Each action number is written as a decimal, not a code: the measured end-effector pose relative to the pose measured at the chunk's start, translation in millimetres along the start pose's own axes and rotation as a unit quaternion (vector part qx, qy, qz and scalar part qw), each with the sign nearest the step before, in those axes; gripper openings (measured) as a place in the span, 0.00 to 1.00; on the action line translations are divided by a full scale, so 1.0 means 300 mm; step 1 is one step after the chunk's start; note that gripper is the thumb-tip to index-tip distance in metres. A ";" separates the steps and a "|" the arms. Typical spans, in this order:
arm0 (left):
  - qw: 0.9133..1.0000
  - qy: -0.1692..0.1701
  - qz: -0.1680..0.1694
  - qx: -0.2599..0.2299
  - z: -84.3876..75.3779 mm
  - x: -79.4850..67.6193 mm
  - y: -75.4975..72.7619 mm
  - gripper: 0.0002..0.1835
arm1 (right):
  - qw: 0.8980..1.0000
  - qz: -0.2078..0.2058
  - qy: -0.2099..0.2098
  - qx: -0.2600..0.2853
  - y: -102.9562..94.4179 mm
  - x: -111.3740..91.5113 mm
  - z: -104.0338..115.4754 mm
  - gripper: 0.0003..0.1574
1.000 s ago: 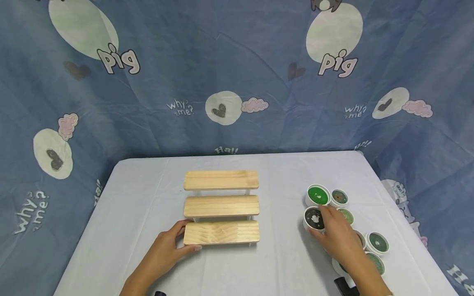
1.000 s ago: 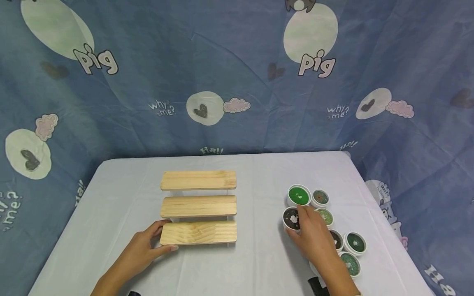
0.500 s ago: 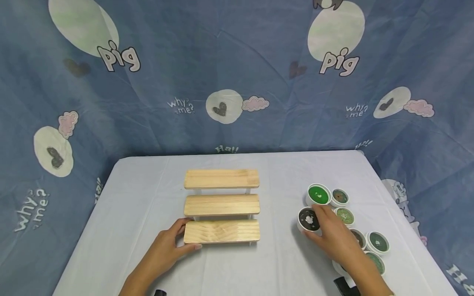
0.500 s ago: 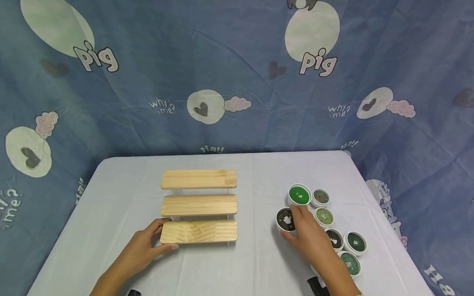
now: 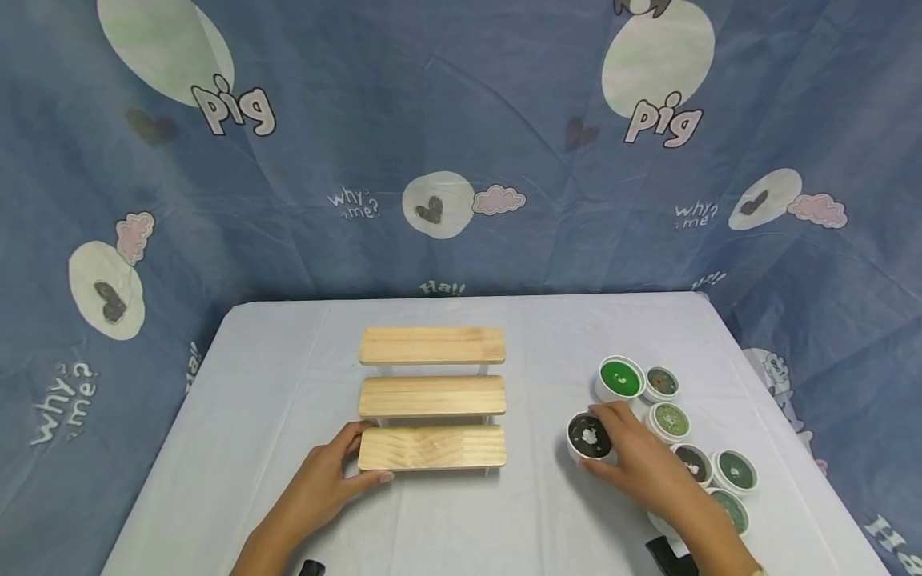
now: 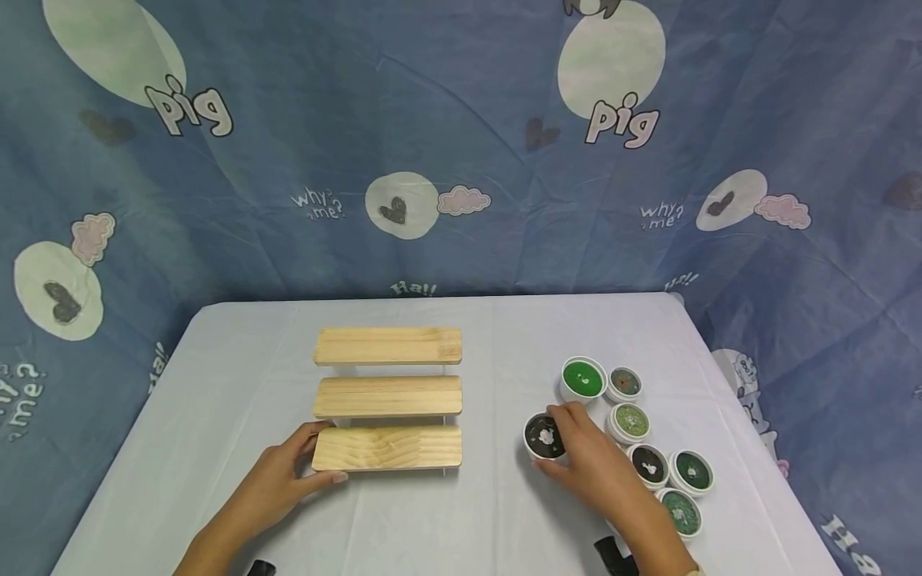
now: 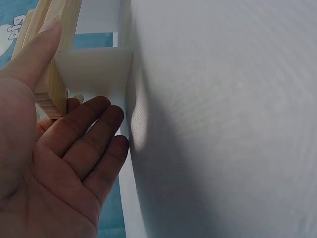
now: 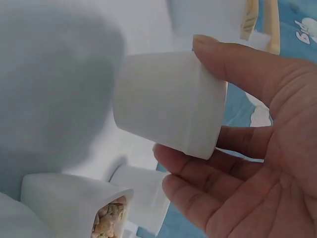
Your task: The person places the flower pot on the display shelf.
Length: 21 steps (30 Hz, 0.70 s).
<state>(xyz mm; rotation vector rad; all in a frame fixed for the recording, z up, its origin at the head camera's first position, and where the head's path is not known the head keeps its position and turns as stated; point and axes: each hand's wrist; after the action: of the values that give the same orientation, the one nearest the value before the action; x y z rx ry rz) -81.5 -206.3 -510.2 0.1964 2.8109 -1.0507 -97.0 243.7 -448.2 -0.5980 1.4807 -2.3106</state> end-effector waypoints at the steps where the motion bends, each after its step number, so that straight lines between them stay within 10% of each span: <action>1: 1.000 0.000 0.000 0.000 0.000 0.000 0.000 0.42 | 1.000 0.002 -0.001 0.000 0.001 0.001 0.002 0.47; 21: 1.000 -0.003 -0.002 -0.004 0.002 0.000 0.002 0.42 | 0.999 -0.005 -0.031 -0.008 0.000 0.014 0.018 0.46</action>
<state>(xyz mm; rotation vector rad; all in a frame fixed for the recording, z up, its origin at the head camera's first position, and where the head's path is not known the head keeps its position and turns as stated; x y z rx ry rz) -81.4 -206.2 -511.0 0.1852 2.8105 -1.0393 -97.7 237.6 -445.4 -0.6756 1.4723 -2.2693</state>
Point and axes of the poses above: each hand's wrist, its own x-axis towards the middle knuckle, its own y-axis out of the palm, z = x × y, and after that the axes turned 12 degrees about -y, right-handed
